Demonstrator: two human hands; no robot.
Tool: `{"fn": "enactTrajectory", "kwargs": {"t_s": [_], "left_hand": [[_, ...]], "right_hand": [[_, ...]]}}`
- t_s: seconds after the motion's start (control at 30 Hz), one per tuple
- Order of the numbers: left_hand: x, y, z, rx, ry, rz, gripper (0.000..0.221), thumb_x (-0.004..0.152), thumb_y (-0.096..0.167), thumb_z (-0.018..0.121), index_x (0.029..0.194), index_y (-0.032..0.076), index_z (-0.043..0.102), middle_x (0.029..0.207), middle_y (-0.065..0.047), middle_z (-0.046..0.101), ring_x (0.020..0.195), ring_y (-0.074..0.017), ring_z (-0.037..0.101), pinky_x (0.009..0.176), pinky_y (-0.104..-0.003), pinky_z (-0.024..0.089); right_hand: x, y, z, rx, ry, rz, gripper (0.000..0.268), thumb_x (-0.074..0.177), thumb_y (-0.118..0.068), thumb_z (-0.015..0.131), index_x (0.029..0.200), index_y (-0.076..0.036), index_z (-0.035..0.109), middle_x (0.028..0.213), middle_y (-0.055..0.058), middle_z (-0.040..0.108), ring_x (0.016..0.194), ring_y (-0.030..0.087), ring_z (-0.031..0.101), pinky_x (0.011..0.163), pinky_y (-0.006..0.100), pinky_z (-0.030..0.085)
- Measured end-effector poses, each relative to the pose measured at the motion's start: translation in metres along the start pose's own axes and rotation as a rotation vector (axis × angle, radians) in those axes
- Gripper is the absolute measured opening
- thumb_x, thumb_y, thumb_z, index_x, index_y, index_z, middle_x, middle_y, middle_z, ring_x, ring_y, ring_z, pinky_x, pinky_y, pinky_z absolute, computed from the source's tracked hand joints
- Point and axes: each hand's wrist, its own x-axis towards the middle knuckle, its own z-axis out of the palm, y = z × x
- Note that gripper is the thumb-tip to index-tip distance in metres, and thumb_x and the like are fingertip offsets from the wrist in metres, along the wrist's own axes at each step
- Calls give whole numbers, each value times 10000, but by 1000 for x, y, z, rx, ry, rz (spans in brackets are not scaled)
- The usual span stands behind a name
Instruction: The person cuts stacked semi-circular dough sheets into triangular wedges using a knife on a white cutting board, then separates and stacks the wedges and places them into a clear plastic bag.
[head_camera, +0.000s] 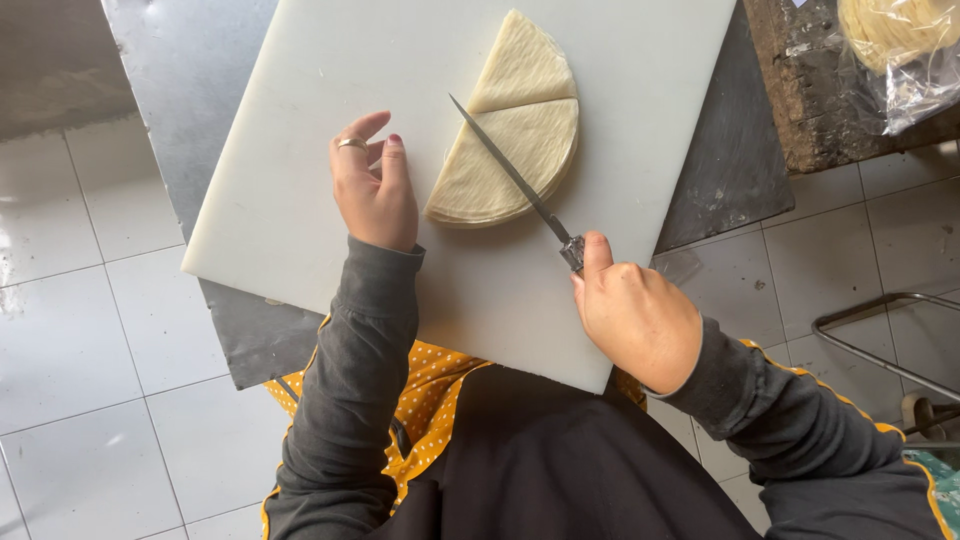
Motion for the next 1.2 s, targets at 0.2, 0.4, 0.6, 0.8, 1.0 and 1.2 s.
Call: {"fn": "enactTrajectory", "kwargs": {"t_s": [0.2,0.4,0.6,0.8,1.0,1.2], "left_hand": [[-8,9,-2,236,-199,381,283,955,172,759,1230,112,730,1265,-80,632,1030,-213,633,905,-367,559],[-13,13,1,489,-275,523,354,854,261,848,1189,181,766,1209,-24,643,914,-213,569,897,-399,482],[-13,11,1,491,-278,517,369,855,263,853,1201,177,758,1185,5,647,963,-228,563,903,-397,485],[-13,9,1,491,-276,516,382,851,266,854,1203,164,749,1170,3,650,977,-243,558,900,-401,482],[-13,8,1,488,-277,525,382,858,266,855,1208,159,745,1169,-2,650,996,-251,560,910,-407,476],[-13,10,1,488,-279,517,382,852,269,858,1201,160,746,1174,-7,648,1008,-261,561,907,-407,480]], "right_hand": [[-1,0,4,12,57,-44,489,967,-220,590,1298,122,476,583,201,652,544,386,690,482,471,569],[-3,2,-2,63,70,-47,409,969,-216,606,1229,78,490,534,201,631,519,384,682,456,475,553],[-3,5,-14,-42,70,-85,402,960,-211,605,1224,71,492,540,183,642,512,363,694,444,449,571],[-3,4,-19,-86,53,-68,424,961,-210,601,1248,81,491,538,173,645,502,348,693,445,441,572],[-4,2,-18,-44,40,-61,416,965,-202,598,1248,83,491,528,174,636,489,342,689,432,437,565],[-3,3,-18,-31,32,-58,400,971,-200,595,1238,80,494,531,178,638,495,344,690,435,439,563]]}}
